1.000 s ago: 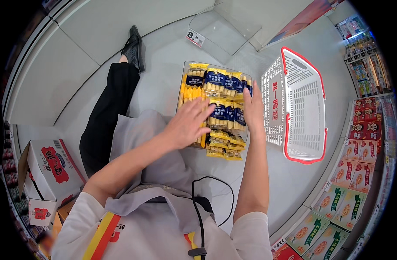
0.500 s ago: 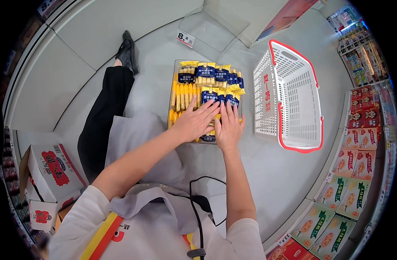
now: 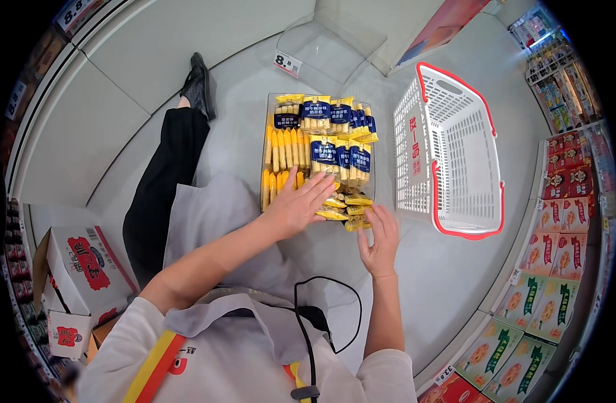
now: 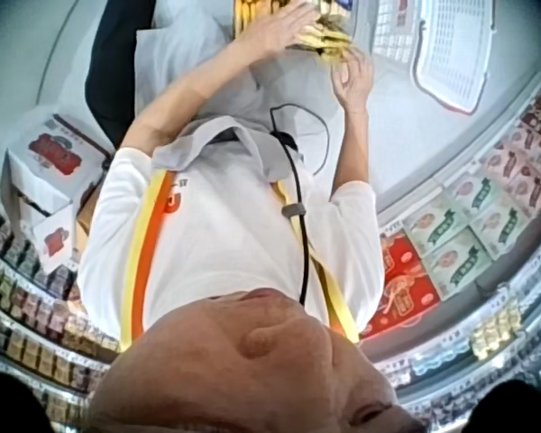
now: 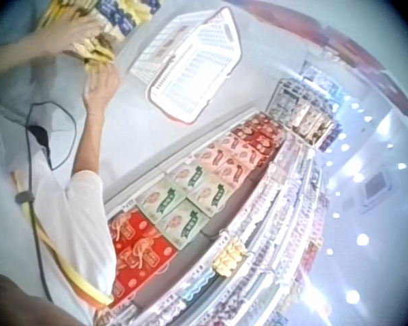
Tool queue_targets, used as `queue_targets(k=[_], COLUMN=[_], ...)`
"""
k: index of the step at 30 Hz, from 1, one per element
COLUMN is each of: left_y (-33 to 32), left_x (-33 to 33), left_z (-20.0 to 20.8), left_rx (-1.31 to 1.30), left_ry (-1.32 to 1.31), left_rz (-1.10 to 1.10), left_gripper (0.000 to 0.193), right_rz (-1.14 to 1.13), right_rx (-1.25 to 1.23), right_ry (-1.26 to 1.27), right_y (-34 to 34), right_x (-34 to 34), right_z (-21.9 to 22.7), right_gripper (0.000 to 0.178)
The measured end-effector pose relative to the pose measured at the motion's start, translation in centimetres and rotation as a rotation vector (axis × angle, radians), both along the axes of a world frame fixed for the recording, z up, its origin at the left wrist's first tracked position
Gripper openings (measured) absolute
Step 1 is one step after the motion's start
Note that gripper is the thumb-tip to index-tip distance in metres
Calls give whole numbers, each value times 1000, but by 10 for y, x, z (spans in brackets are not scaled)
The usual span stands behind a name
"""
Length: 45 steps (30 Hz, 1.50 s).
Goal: The person sits on the floor and transfers packaged snack sticks from a shopping basket into a clear plastic tray. They arrange the items neatly in rows and then place the filled tray back onto a refrigerated shelf.
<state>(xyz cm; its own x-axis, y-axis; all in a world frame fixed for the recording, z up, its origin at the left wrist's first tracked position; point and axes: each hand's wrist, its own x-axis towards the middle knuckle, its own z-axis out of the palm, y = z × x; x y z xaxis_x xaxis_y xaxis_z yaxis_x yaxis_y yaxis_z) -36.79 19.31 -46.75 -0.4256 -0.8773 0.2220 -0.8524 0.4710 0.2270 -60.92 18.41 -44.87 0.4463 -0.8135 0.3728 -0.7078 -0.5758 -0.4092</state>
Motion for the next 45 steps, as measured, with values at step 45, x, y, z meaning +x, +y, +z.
queue_targets(k=[45], left_y=[-6], left_x=[-23], left_z=[-7], left_rx=[-3], left_ry=[209], left_rz=[-124], left_gripper=[69], right_rz=[234], right_rx=[648], right_ry=[731], right_y=[-82], right_x=[50], right_z=[49], right_gripper=[70])
